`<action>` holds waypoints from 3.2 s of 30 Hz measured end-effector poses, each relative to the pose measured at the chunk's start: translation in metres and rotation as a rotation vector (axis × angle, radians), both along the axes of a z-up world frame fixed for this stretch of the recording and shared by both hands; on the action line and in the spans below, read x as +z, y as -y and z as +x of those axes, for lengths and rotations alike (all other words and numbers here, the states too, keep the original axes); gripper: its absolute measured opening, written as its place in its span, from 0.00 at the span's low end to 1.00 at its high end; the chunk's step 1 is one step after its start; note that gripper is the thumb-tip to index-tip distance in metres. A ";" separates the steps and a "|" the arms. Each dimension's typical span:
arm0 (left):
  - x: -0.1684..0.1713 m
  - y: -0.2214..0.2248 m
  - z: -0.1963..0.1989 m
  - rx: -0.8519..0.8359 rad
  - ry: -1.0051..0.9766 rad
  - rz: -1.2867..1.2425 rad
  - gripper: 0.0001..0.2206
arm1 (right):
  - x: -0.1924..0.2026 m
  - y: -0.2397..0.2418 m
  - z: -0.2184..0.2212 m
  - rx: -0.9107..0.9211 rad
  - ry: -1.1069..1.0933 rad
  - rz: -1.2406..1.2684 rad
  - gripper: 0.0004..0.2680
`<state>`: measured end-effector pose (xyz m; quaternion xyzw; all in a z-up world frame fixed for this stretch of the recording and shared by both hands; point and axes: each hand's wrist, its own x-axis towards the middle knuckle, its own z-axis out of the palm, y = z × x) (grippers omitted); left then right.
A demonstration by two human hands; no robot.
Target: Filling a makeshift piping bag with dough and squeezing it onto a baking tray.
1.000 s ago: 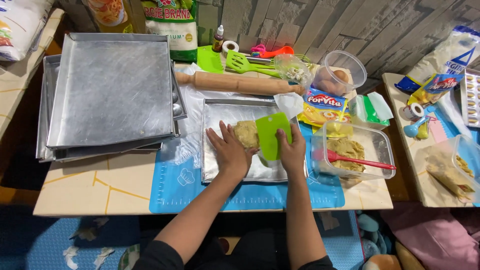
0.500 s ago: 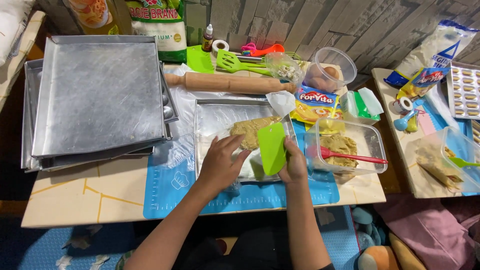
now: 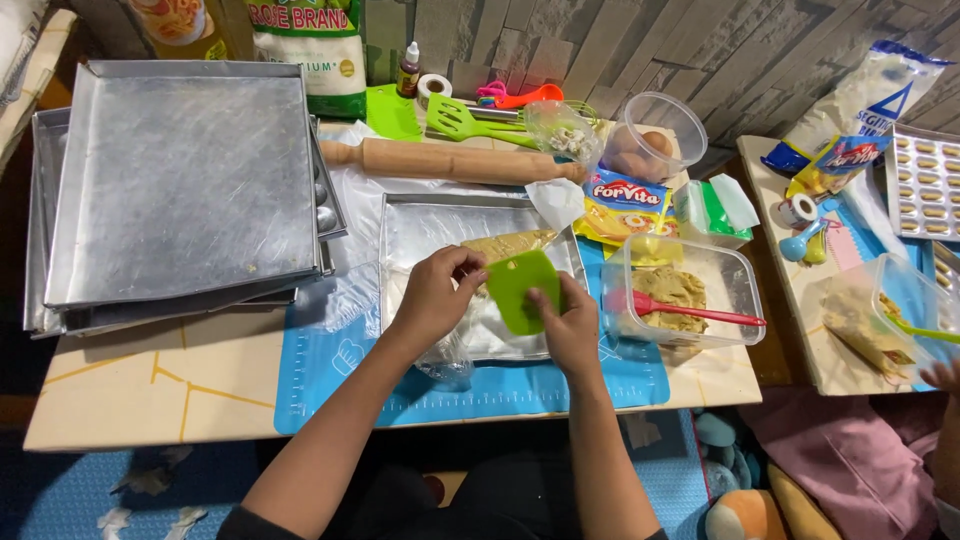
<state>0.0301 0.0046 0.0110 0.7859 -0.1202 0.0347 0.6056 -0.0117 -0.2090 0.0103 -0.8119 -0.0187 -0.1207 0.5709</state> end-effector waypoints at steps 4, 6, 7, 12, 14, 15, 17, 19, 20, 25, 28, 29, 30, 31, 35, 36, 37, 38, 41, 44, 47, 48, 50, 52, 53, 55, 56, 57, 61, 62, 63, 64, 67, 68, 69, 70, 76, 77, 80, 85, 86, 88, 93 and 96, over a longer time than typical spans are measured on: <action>0.047 -0.023 -0.062 -0.088 0.118 0.537 0.26 | 0.009 -0.002 0.011 -0.211 0.243 -0.334 0.05; 0.042 -0.033 -0.082 -0.287 0.113 0.787 0.41 | 0.017 -0.023 0.010 -0.067 0.336 -0.472 0.04; 0.016 -0.037 -0.079 -0.291 0.110 0.785 0.41 | 0.013 -0.035 0.009 -0.068 0.332 -0.473 0.04; -0.086 -0.056 -0.060 -0.165 0.675 0.684 0.07 | -0.014 -0.070 0.010 0.139 0.335 -0.675 0.05; -0.088 -0.056 -0.063 -0.157 0.688 0.622 0.09 | -0.017 -0.076 0.008 0.153 0.351 -0.716 0.04; -0.089 -0.055 -0.065 -0.151 0.697 0.558 0.12 | -0.018 -0.079 0.006 0.167 0.362 -0.759 0.04; -0.103 -0.052 -0.070 -0.179 0.700 0.554 0.11 | -0.028 -0.082 -0.005 0.198 0.399 -0.825 0.04; -0.099 -0.050 -0.078 -0.206 0.699 0.549 0.12 | -0.032 -0.084 -0.010 0.233 0.433 -0.892 0.05; -0.087 -0.048 -0.084 -0.258 0.640 0.515 0.07 | -0.030 -0.085 -0.009 0.227 0.505 -0.897 0.05; -0.065 -0.038 -0.099 -0.300 0.586 0.466 0.06 | -0.029 -0.080 -0.001 0.242 0.470 -0.842 0.07; -0.066 -0.034 -0.104 -0.285 0.578 0.472 0.09 | -0.032 -0.078 0.004 0.211 0.524 -0.818 0.09; -0.064 -0.035 -0.105 -0.293 0.583 0.464 0.09 | -0.033 -0.078 0.006 0.230 0.485 -0.802 0.08; -0.063 -0.036 -0.105 -0.301 0.588 0.457 0.09 | -0.034 -0.077 0.007 0.249 0.446 -0.785 0.07; -0.052 -0.043 -0.105 -0.301 0.588 0.458 0.09 | -0.029 -0.069 0.012 0.249 0.446 -0.784 0.07; -0.026 -0.080 -0.095 -0.429 0.622 0.593 0.33 | -0.008 -0.048 0.015 0.113 0.036 -0.461 0.07; -0.024 -0.089 -0.091 -0.434 0.598 0.710 0.49 | -0.001 -0.043 0.012 -0.039 0.108 -0.432 0.09; -0.033 -0.095 -0.088 -0.437 0.596 0.708 0.49 | 0.002 -0.050 0.007 -0.040 0.105 -0.434 0.09; -0.042 -0.101 -0.085 -0.389 0.645 0.716 0.36 | 0.005 -0.056 0.002 0.092 0.111 -0.435 0.06; -0.046 -0.102 -0.079 -0.285 0.786 0.662 0.17 | 0.002 -0.077 -0.003 0.329 0.264 -0.597 0.04; -0.033 -0.095 -0.081 -0.201 0.897 0.541 0.04 | -0.013 -0.085 -0.006 0.440 0.443 -0.819 0.06; -0.026 -0.086 -0.085 -0.155 0.912 0.464 0.06 | -0.020 -0.082 -0.001 0.410 0.516 -0.909 0.09; -0.024 -0.084 -0.087 -0.139 0.901 0.447 0.09 | -0.021 -0.079 0.002 0.377 0.554 -0.936 0.09; -0.027 -0.080 -0.088 -0.135 0.887 0.467 0.07 | -0.017 -0.080 0.004 0.382 0.571 -0.918 0.09; -0.032 -0.076 -0.090 -0.129 0.875 0.489 0.05 | -0.017 -0.070 0.014 0.388 0.590 -0.900 0.09; -0.036 -0.074 -0.093 -0.126 0.819 0.481 0.05 | -0.019 -0.060 0.022 0.364 0.276 -0.725 0.05; -0.044 -0.072 -0.095 -0.120 0.765 0.475 0.06 | -0.010 -0.053 0.024 0.341 -0.031 -0.542 0.06; -0.048 -0.072 -0.096 -0.125 0.743 0.469 0.06 | 0.001 -0.054 0.018 0.324 0.119 -0.573 0.04; -0.054 -0.071 -0.099 -0.130 0.715 0.460 0.08 | 0.012 -0.055 0.009 0.310 0.263 -0.603 0.05; -0.046 -0.067 -0.100 -0.099 0.742 0.500 0.12 | -0.006 -0.071 -0.023 0.386 0.506 -0.981 0.15; -0.043 -0.065 -0.100 -0.090 0.763 0.478 0.08 | -0.014 -0.072 -0.027 0.344 0.536 -1.051 0.15; -0.041 -0.063 -0.102 -0.077 0.781 0.456 0.04 | -0.021 -0.073 -0.031 0.305 0.566 -1.119 0.15; -0.041 -0.061 -0.099 -0.075 0.780 0.455 0.04 | -0.020 -0.076 -0.026 0.308 0.566 -1.120 0.15; -0.038 -0.053 -0.103 -0.058 0.791 0.426 0.05 | -0.023 -0.083 -0.021 0.188 0.612 -1.261 0.15; -0.035 -0.050 -0.103 -0.045 0.800 0.427 0.03 | -0.025 -0.084 -0.019 0.166 0.616 -1.275 0.12; -0.031 -0.047 -0.104 -0.027 0.810 0.426 0.04 | -0.027 -0.084 -0.016 0.147 0.623 -1.293 0.11; -0.034 -0.046 -0.105 -0.023 0.812 0.424 0.04 | -0.028 -0.083 -0.014 0.148 0.626 -1.296 0.11; -0.039 -0.050 -0.110 -0.022 0.772 0.442 0.07 | -0.024 -0.070 -0.018 0.229 0.498 -1.207 0.13; -0.040 -0.052 -0.111 -0.009 0.734 0.440 0.07 | -0.020 -0.074 -0.025 0.269 0.513 -1.189 0.12; -0.048 -0.054 -0.115 0.026 0.709 0.403 0.07 | -0.025 -0.080 -0.028 0.296 0.534 -1.207 0.09; -0.041 -0.049 -0.114 0.065 0.747 0.363 0.06 | -0.032 -0.085 -0.002 0.225 0.629 -1.289 0.07; -0.041 -0.048 -0.114 0.072 0.747 0.369 0.06 | -0.032 -0.085 0.001 0.220 0.622 -1.265 0.09; -0.042 -0.045 -0.116 0.080 0.750 0.370 0.05 | -0.032 -0.080 0.005 0.215 0.617 -1.246 0.11; -0.051 -0.056 -0.115 0.078 0.665 0.377 0.14 | -0.018 -0.080 -0.011 0.318 0.501 -1.166 0.09; -0.050 -0.057 -0.113 0.104 0.727 0.383 0.10 | -0.035 -0.092 -0.012 0.295 0.587 -1.131 0.09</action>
